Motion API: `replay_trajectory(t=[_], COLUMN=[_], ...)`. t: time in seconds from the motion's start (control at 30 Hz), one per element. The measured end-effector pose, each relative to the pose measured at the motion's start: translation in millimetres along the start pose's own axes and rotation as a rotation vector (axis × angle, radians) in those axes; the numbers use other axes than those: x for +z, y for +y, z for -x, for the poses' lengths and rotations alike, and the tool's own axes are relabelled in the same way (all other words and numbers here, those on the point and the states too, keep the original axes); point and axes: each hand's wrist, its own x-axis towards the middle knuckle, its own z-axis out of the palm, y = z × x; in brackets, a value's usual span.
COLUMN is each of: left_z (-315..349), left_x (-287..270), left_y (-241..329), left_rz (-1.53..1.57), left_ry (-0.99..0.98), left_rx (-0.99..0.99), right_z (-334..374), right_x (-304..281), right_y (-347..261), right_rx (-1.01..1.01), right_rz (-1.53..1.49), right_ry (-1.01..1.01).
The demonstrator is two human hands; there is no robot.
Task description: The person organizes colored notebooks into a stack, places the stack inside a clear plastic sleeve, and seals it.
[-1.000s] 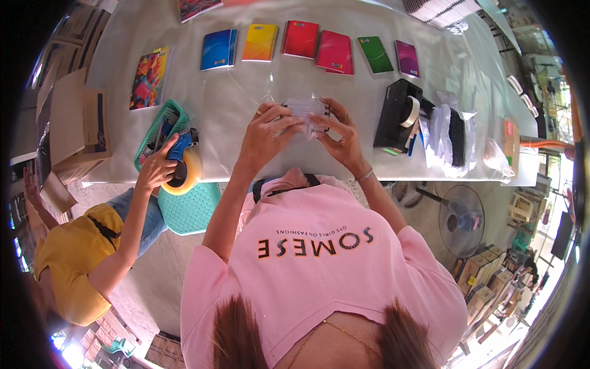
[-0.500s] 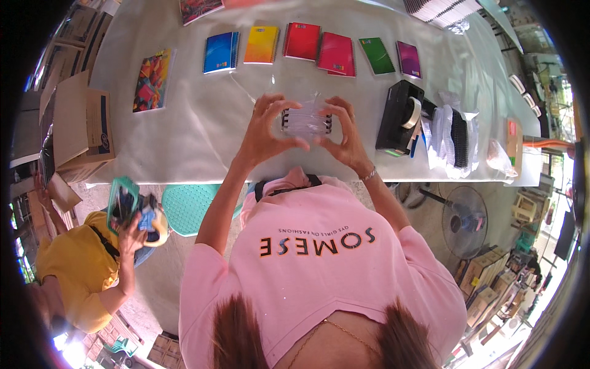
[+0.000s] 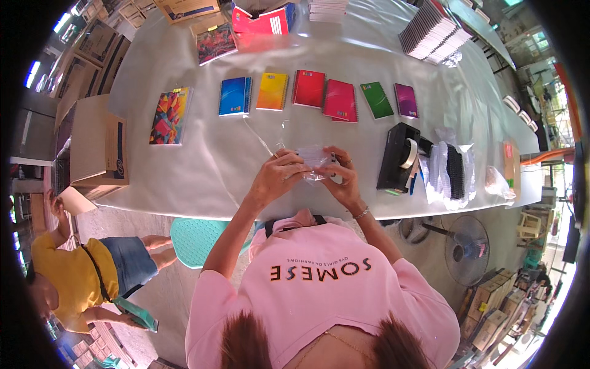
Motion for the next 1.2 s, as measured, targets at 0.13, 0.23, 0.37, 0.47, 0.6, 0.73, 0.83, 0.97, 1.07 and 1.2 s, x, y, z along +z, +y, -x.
replay_trajectory(t=[0.13,0.23,0.37,0.47,0.6,0.73,0.83,0.97,1.07,1.2], left_z=[-6.3,-23.7,-21.0,-21.0,-17.2,-25.6,-15.3,-2.4,3.8,-2.2], left_x=[0.2,5.1,11.4,14.0,13.3,-1.8,-3.0,8.5,18.1,22.6], left_y=[3.3,16.0,-4.5,-8.7,-9.6,2.3,13.7,-5.1,-8.1,-2.2], left_rz=[0.082,0.284,0.62,0.792,0.678,0.487,0.213,0.069,0.112,0.14], left_ry=[-0.001,0.186,0.027,-0.041,-0.018,-0.141,-0.089,-0.039,-0.004,0.023], left_rx=[-0.234,-0.432,-0.585,-0.751,-0.616,-0.443,-0.181,0.045,0.047,0.062], right_z=[-15.2,-23.9,-33.9,-37.1,-33.8,-20.4,-8.1,0.7,15.5,85.3], right_x=[-9.1,-11.8,-15.4,-24.9,-24.0,-21.9,-8.1,1.4,-26.5,-117.4], right_y=[-1.5,-5.1,-10.7,-9.5,-23.0,-27.5,-24.5,-38.1,-40.8,11.7], right_rx=[0.066,0.226,0.441,0.305,0.116,0.18,0.178,0.013,0.148,0.66], right_rz=[-0.071,-0.161,-0.427,-0.316,-0.039,0.024,0.071,0.403,0.684,0.969], right_ry=[-0.031,-0.009,-0.061,-0.177,-0.22,-0.12,0.014,0.172,0.525,0.82])
